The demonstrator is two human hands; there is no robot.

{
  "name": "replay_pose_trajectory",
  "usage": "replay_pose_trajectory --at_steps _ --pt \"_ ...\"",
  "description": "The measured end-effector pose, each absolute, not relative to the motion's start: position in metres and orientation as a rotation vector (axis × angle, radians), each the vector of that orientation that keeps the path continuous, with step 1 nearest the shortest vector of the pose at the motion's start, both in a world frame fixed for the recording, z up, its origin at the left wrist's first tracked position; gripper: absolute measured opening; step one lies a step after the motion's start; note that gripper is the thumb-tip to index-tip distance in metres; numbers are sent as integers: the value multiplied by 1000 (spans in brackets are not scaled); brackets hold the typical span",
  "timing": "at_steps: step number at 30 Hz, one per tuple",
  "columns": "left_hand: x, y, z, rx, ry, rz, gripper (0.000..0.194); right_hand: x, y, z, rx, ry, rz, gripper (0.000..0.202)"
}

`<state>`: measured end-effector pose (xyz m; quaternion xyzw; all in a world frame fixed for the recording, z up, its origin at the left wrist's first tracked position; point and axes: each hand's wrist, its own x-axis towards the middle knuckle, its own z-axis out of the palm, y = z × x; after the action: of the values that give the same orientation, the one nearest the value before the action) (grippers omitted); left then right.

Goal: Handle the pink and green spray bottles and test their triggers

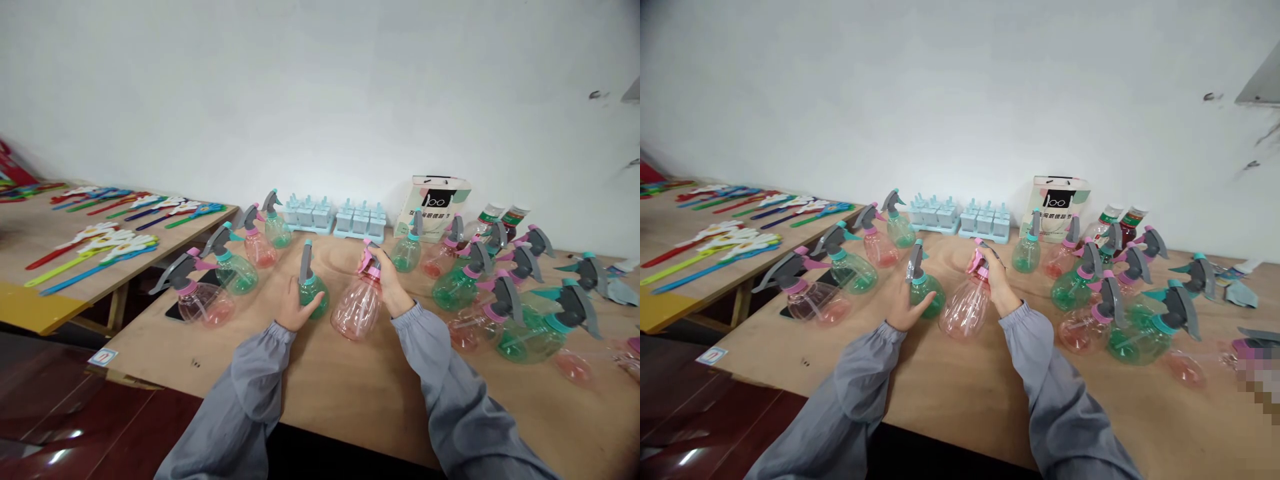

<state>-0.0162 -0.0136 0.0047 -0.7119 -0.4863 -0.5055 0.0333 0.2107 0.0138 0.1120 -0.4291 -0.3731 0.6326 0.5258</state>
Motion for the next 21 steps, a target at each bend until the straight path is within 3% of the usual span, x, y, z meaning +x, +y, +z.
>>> replay_pose_trajectory --at_steps 21 --pt "-15 -15 6 -2166 -1571 -1524 62 206 8 115 -988 -1080 1610 22"
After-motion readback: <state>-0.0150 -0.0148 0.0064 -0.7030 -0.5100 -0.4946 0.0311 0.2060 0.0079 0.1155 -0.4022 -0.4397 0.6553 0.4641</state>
